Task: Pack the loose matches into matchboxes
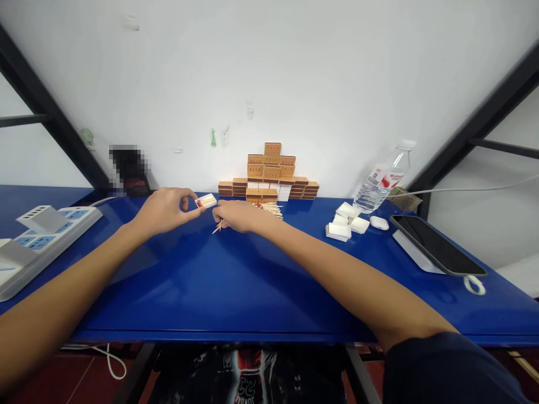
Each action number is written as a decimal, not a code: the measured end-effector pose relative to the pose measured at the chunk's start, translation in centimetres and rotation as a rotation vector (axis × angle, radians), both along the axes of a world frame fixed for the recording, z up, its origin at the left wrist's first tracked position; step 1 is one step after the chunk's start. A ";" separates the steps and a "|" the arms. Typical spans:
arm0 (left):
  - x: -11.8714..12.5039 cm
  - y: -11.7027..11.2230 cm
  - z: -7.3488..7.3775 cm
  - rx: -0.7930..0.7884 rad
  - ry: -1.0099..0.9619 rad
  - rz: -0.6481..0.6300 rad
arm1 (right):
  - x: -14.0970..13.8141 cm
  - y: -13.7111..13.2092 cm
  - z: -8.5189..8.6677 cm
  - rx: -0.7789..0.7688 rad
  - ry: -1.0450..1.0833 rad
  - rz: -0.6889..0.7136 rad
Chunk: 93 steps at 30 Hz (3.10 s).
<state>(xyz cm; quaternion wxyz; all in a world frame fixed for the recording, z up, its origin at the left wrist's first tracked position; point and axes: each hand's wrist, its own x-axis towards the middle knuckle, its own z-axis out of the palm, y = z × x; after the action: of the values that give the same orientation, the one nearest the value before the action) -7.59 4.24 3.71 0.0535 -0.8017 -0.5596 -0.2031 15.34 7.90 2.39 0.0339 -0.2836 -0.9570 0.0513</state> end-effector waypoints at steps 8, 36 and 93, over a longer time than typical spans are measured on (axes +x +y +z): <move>2.0 -1.4 -0.6 -0.049 0.071 -0.095 | 2.9 -2.4 0.6 -0.110 -0.088 -0.150; 6.8 -5.2 -2.8 -0.372 -0.106 -0.504 | 13.4 -3.6 -1.5 -0.273 0.118 -0.309; 6.6 -5.0 -3.2 -0.179 -0.142 -0.424 | 7.7 -6.8 -1.4 -0.428 0.841 -0.321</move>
<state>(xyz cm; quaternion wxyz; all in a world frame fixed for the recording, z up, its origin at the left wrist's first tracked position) -0.94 -0.77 0.54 -0.1009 -0.8864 -0.3971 -0.2153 23.04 1.12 0.95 0.3655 -0.3827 -0.7727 0.3506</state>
